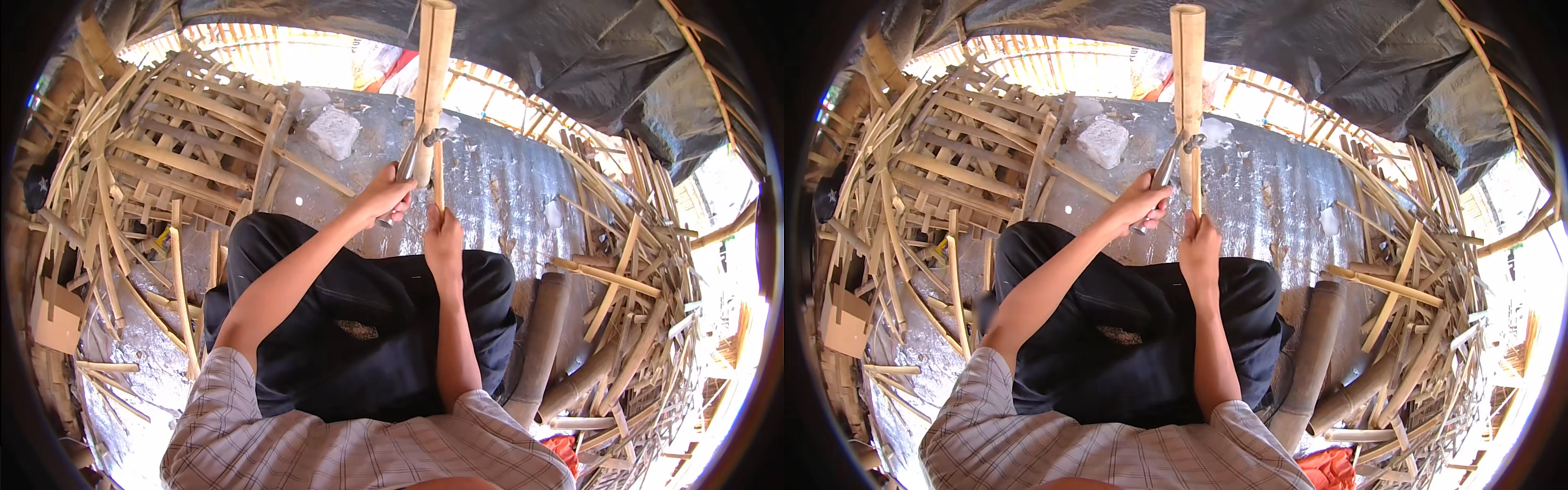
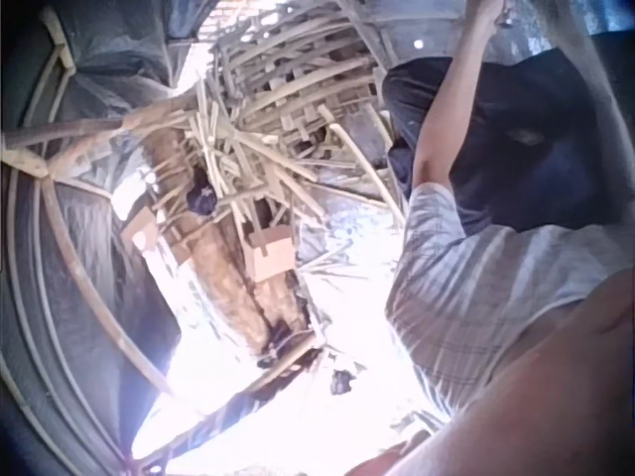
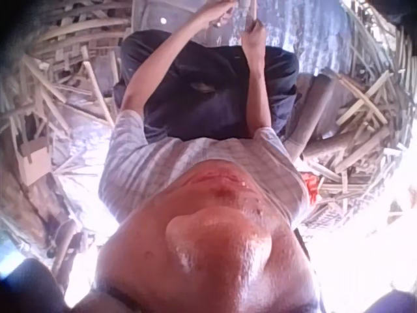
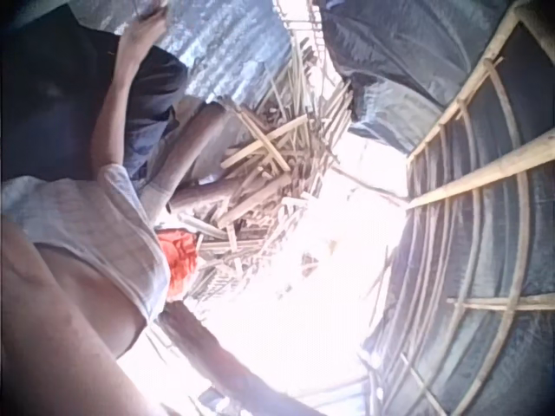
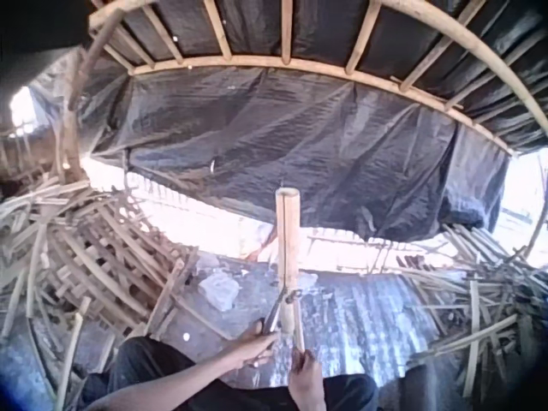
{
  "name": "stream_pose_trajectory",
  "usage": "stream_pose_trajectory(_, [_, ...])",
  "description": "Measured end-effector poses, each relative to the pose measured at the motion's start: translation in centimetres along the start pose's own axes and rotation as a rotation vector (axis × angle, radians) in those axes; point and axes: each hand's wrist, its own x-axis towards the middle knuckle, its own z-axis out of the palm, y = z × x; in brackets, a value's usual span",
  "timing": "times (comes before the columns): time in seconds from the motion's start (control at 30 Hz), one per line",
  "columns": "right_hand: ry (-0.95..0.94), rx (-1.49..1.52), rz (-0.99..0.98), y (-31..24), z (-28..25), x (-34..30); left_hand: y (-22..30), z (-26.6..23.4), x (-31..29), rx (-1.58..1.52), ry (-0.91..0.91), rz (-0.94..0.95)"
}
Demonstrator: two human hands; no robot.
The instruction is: The person uses a chisel and a mallet to carve a hollow bamboo segment while sitting among bamboo shavings.
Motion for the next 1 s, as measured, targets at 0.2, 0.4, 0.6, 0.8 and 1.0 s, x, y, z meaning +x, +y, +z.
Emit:
stream_pose_trajectory(0.2, [0.04,0.166,-0.056,-8.2,-7.2,-1.7,-0.8,0.4,-0.1,0.073,-0.017,0.031])
stream_pose_trajectory(0.4, [0.314,0.552,-0.163,-10.0,-6.4,-3.1,-1.2,1.3,-0.5,0.103,-0.056,0.036])
stream_pose_trajectory(0.6, [0.028,-0.079,0.048,-2.2,-1.5,0.3,-1.4,1.9,-0.6,0.071,0.004,0.053])
stream_pose_trajectory(0.8, [-0.034,-0.043,0.006,-1.7,-1.1,-0.2,-1.4,1.2,-0.3,0.203,0.008,0.073])
stream_pose_trajectory(1.0, [0.127,0.1,-0.094,-9.2,-7.9,-1.9,-2.0,1.9,-0.4,0.204,-0.026,0.065])
